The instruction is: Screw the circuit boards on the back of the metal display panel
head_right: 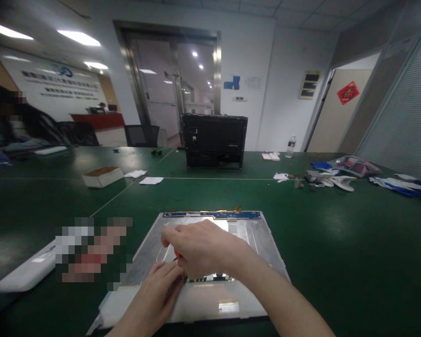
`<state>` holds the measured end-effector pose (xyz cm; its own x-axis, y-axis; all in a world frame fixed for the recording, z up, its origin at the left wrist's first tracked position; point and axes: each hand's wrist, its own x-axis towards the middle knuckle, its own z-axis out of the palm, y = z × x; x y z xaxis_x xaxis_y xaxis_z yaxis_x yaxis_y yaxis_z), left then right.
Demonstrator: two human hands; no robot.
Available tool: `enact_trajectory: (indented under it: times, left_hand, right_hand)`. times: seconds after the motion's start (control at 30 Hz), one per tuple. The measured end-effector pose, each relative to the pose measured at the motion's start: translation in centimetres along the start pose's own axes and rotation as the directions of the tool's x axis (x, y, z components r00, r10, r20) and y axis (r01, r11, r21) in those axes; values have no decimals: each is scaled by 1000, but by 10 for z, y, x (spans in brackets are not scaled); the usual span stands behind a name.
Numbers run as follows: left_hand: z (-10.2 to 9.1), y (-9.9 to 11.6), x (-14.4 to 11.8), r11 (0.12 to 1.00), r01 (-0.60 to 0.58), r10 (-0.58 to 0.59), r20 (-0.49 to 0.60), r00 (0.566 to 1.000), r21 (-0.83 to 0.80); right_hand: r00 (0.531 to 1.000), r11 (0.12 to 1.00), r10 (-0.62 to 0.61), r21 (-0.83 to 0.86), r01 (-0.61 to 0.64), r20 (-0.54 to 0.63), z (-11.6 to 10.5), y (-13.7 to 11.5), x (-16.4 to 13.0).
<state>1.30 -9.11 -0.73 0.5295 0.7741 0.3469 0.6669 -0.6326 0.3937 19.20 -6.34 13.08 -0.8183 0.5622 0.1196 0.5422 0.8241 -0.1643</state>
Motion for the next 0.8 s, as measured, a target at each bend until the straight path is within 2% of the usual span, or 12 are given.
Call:
enact_trajectory:
  times: [0.37, 0.57, 0.8]
  left_hand:
    - [2, -2, -1, 1000, -7, 7, -13, 1000, 4]
    - [2, -2, -1, 1000, 10, -10, -2, 1000, -12]
    - [2, -3, -1, 1000, 10, -10, 25, 1000, -9]
  right_hand:
    - [982, 955, 175, -228, -188, -78, 5, -6, 3]
    - [989, 970, 144, -193, -149, -42, 4, -3, 4]
    - [999, 998, 35, -59, -36, -12, -2, -2, -3]
